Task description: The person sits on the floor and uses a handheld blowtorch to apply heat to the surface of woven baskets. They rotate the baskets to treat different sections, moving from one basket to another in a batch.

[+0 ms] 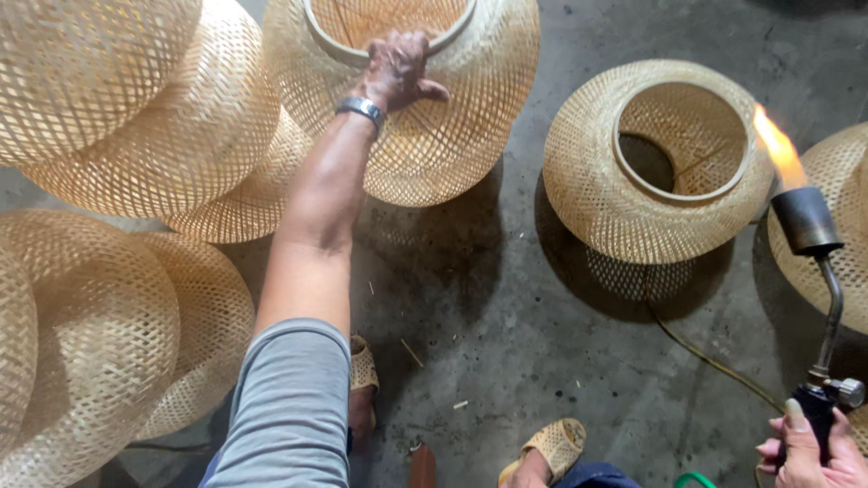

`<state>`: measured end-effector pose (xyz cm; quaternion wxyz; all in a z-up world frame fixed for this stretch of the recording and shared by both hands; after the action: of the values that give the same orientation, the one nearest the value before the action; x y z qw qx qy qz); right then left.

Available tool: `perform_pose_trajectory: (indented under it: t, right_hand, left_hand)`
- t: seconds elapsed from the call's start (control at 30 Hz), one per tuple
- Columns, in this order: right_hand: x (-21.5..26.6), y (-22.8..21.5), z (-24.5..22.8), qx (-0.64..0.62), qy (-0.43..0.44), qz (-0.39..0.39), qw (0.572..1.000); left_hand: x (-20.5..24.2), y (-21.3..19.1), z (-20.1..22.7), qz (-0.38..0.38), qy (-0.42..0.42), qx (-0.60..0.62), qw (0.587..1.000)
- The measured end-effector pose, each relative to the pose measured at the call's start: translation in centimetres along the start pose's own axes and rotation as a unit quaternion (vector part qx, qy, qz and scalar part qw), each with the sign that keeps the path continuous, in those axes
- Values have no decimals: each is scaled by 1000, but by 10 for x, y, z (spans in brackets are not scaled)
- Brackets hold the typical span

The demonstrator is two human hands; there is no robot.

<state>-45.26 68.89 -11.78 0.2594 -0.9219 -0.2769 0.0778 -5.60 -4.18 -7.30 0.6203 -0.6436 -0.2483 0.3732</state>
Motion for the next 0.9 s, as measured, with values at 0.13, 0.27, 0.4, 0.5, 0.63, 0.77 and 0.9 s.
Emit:
perform_pose_trajectory:
  t: [0.13, 0.27, 0.4, 0.5, 0.63, 0.77, 0.9]
  right_hand:
    - [5, 1, -12, -23, -26, -3, 999]
    - [9, 7, -22, -24, -33, 6, 999]
    - [11, 9, -27, -22, -24, -12, 999]
    - [9, 8, -29, -28, -30, -10, 999]
    - [10, 8, -28, -27, -17, -5, 999]
    - [16, 10, -36, -29, -30, 8, 999]
    - [9, 18, -52, -87, 4, 6, 996]
  left_hand:
    - [0, -11, -14, 24, 4, 30, 999]
    - [-2, -24, -16, 67, 29, 61, 995]
    - [-8, -12, -11, 43, 4, 44, 998]
    - [-9, 5, -6, 25, -2, 47, 999]
    - [-4, 20, -6, -6, -20, 55, 998]
    - [0, 19, -6, 17, 11, 63, 998]
    - [16, -6, 8, 161, 39, 11, 986]
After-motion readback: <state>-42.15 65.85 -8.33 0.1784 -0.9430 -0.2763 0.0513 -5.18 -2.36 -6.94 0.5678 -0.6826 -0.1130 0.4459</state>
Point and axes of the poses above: each hand's wrist, its own x-axis away from the middle knuckle, its own y-axis out of the palm, z = x × y, the point moved 5 cm from there along -x, towards the middle knuckle, and after that the axes turned 6 degrees about -y, right-handed, at the moved point
